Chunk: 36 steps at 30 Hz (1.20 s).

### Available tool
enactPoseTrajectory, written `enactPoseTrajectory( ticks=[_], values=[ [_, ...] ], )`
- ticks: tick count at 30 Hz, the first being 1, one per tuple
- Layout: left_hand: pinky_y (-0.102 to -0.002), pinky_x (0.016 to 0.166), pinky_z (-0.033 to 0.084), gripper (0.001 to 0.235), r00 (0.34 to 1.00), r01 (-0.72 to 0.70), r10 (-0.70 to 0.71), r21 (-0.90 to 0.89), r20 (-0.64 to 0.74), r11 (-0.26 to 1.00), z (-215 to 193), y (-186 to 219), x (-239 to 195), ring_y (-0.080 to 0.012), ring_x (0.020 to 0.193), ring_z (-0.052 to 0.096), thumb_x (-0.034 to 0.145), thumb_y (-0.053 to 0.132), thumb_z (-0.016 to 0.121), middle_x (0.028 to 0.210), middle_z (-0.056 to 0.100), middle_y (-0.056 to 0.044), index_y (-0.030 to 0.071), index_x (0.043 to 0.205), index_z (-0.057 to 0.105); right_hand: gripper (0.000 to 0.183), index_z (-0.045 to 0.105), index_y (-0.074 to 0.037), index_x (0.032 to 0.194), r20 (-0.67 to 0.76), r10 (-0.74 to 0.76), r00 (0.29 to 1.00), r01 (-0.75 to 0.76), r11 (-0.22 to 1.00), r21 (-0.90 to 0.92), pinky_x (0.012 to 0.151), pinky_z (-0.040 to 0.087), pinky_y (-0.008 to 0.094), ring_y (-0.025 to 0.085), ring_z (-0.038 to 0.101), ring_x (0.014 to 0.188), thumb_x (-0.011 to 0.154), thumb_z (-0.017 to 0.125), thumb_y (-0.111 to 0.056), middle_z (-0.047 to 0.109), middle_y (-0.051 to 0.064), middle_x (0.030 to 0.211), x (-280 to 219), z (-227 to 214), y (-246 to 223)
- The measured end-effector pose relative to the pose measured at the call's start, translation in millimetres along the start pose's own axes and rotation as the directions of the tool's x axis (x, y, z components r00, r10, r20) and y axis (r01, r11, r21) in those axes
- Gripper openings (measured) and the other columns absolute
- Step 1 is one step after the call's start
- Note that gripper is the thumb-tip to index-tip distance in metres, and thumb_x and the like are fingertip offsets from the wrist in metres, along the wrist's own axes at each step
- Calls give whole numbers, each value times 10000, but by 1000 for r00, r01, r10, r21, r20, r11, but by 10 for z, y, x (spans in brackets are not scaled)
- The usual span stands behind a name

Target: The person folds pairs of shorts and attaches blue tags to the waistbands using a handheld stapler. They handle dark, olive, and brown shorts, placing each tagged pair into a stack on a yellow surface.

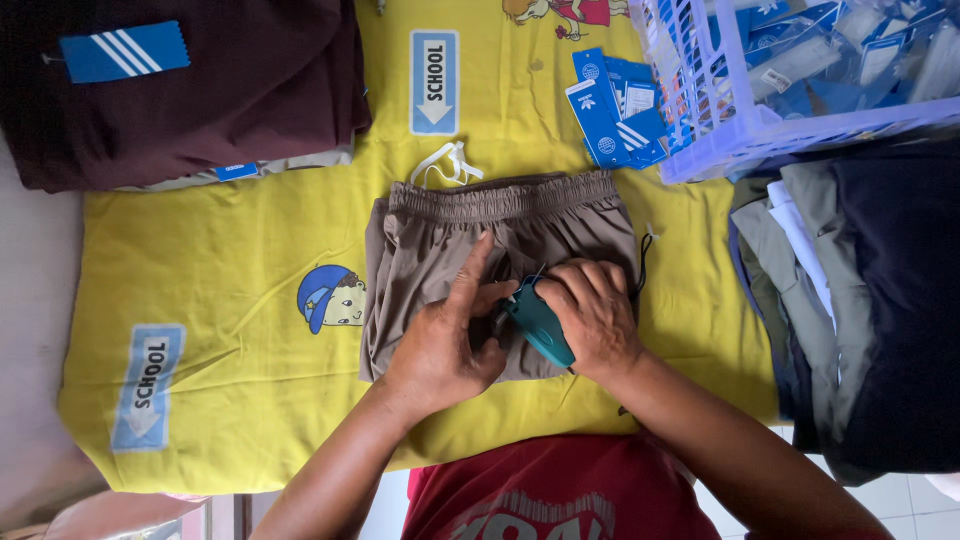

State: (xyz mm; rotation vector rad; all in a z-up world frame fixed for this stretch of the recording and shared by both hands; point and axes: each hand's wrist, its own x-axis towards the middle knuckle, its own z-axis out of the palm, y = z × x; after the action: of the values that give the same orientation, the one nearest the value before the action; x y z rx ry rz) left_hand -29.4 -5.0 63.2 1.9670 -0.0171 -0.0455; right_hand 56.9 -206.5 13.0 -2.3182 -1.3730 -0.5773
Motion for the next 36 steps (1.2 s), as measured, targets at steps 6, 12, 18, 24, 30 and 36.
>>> enactPoseTrajectory(
  ticks=[6,12,18,24,30,36],
  values=[
    [-459,951,557,1077,999,4,-3,-25,49,1000,-50,34,-19,-396,1101,688,656,30,626,1234,724,-154,84,1614,137,235,590,-121,1051,-7,-3,1000,3,1000,2,767,426,433,316,598,940,996,364,-154,527,104,951,-26,21,14],
    [-515,947,537,1075,993,36,-44,70,113,997,-29,121,-54,-454,1164,629,683,24,610,1307,678,-179,99,1621,89,209,565,-137,948,-79,3,997,-4,1000,-5,744,409,404,277,567,784,1029,373,-120,476,65,806,88,-66,-36],
    [-517,954,530,1066,991,42,-55,110,122,993,15,141,-43,-448,1184,620,691,31,593,1338,658,-181,112,1626,88,217,552,-151,906,-103,8,995,-8,1000,-3,719,390,400,261,537,703,1018,367,-135,433,45,746,-53,53,33],
    [-494,971,523,1086,991,66,-70,34,111,997,8,163,-53,-434,1186,626,673,17,592,1324,671,-175,116,1627,83,280,532,-146,868,-118,8,993,-5,1000,22,691,354,379,254,493,643,1040,311,-154,391,41,704,-40,65,47],
    [-480,971,533,1029,996,69,-70,25,47,997,28,103,12,-390,1142,673,708,-15,610,1262,709,-167,79,1614,130,210,593,-151,933,-128,0,992,2,1000,17,730,389,391,266,566,733,1025,404,-159,476,54,771,8,14,23],
    [-423,979,536,1050,997,73,-73,-10,-40,997,60,-61,46,-305,1074,730,725,-6,687,1257,722,-113,86,1610,130,131,626,-136,980,-65,18,998,-14,997,72,758,427,420,292,623,869,981,498,-164,558,64,868,115,-159,-6]
  ],
)
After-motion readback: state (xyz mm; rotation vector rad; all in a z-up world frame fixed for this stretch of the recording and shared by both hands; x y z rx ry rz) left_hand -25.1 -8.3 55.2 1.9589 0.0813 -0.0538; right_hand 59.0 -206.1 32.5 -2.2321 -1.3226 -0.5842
